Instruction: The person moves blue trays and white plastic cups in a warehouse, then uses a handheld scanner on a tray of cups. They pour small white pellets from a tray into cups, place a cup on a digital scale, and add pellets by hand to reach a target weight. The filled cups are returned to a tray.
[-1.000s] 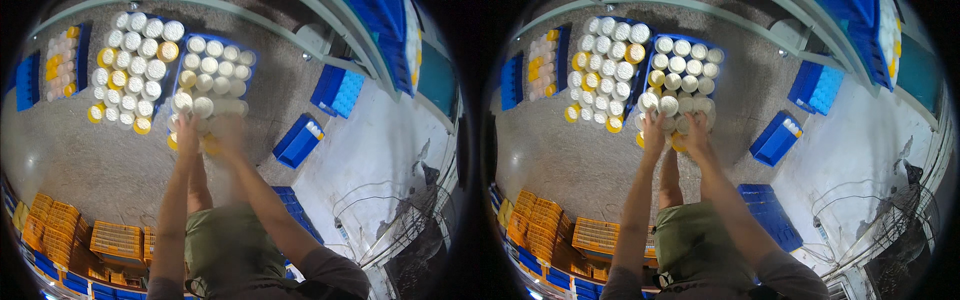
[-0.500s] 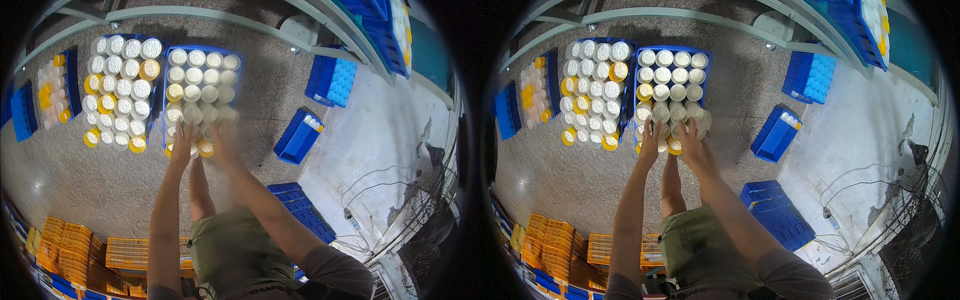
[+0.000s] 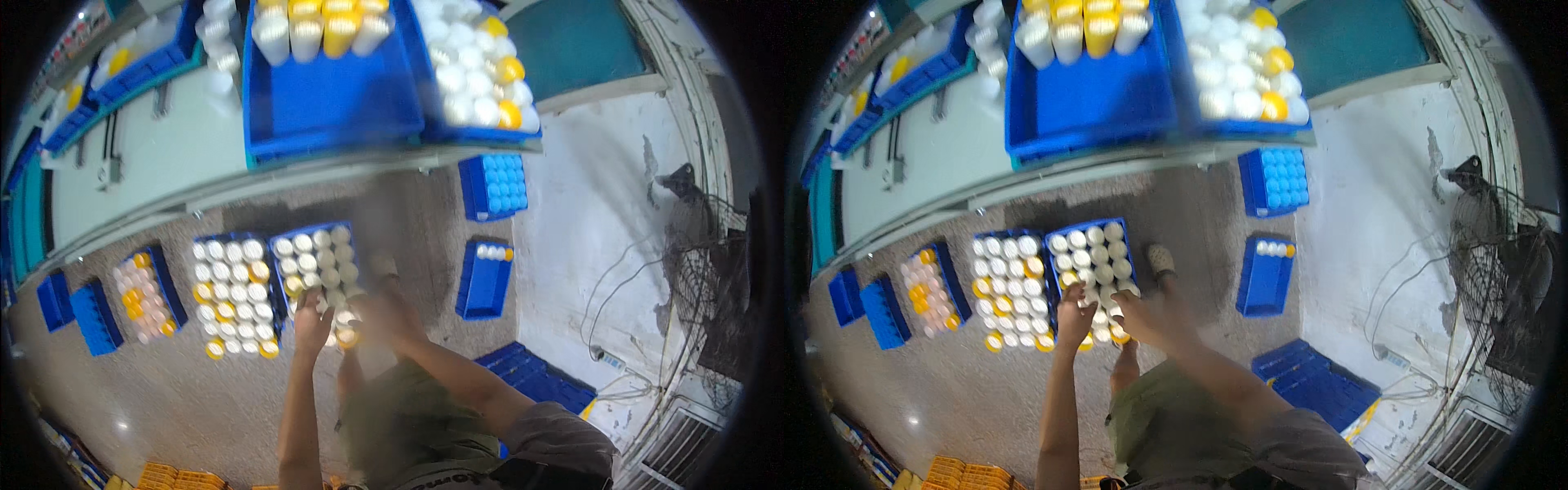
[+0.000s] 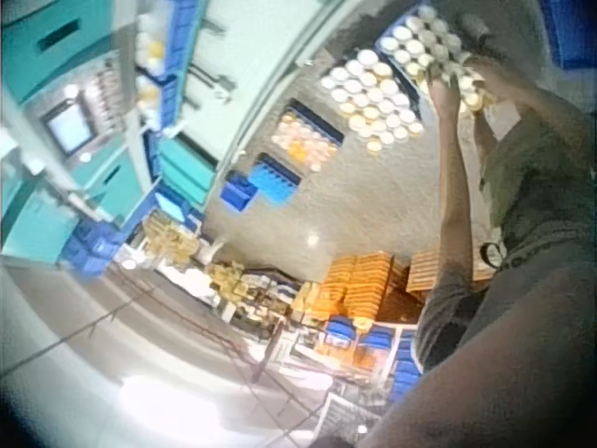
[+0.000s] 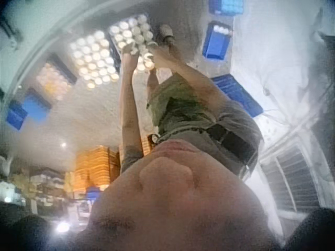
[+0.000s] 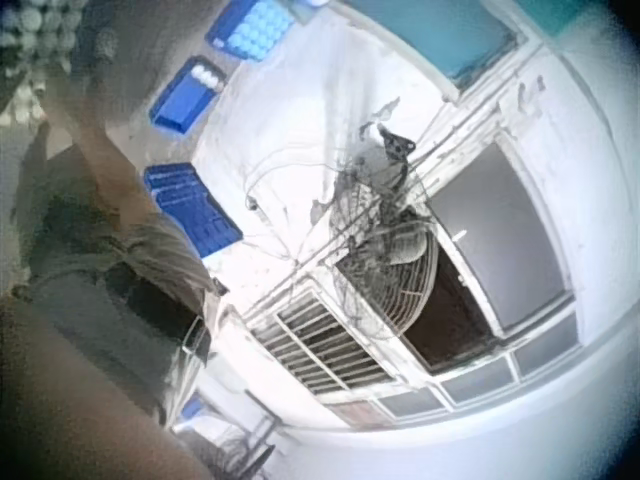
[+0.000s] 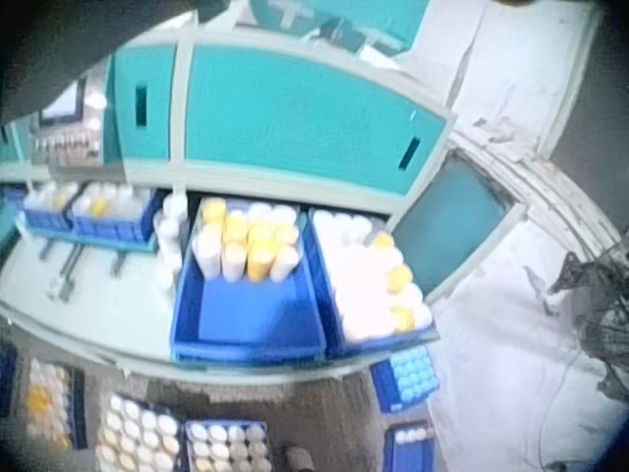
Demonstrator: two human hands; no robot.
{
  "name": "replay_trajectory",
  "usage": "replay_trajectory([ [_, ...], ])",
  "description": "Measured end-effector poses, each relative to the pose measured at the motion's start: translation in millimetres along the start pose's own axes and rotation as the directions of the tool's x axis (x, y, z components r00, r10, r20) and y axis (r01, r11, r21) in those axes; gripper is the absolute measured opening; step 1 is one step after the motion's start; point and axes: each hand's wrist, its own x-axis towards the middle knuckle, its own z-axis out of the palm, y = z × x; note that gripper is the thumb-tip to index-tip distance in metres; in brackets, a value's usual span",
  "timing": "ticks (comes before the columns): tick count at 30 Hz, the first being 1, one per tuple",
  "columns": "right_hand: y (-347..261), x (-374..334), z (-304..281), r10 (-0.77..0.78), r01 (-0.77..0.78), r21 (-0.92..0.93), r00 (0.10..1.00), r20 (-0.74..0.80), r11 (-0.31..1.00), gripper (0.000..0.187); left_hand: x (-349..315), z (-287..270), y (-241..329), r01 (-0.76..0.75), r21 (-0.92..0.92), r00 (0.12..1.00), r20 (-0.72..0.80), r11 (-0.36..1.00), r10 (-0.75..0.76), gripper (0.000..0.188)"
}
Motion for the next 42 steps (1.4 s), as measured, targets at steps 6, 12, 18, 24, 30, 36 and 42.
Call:
replay_trajectory([
  [6,-26.5,107.6,-238.0,-0.042,0.346,0.509,0.856,-0.515,0.788,0.029,145.3,-119.6,238.7,-0.537,0.255,0.679,-0.435,0.804,0.592,0.033],
  [12,-28.4,330.7,-400.2,-0.126,0.216,0.043,0.708,-0.695,0.975,0.065,362.2,-161.9,343.8,-0.119,0.808,0.671,-0.363,0.577,0.647,0.077],
  [18,-41.0,401.6,-394.6,0.066,-0.013,0.110,0.868,-0.493,0.994,0.041,432.4,-202.9,319.0,-0.098,0.770,0.944,-0.128,0.631,0.303,0.073],
  [24,-52.2,392.0,-393.7,0.140,-0.055,0.179,0.853,-0.503,0.982,0.039,431.3,-197.9,306.0,-0.147,0.699,0.906,-0.188,0.700,0.378,0.084],
  [30,-49.4,327.4,-414.0,-0.017,0.130,0.179,0.852,-0.524,0.975,0.043,361.0,-180.5,344.1,-0.183,0.664,0.809,-0.317,0.725,0.494,0.073],
  [36,-77.1,170.8,-394.8,-0.195,0.349,0.042,0.616,-0.763,0.936,0.046,189.9,-145.4,386.9,-0.231,0.644,0.615,-0.484,0.729,0.622,0.070],
  [42,-81.9,-6.6,-292.1,-0.161,0.195,-0.037,0.673,-0.722,0.980,0.053,5.9,-71.3,331.7,-0.242,0.547,0.677,-0.496,0.802,0.543,0.071],
])
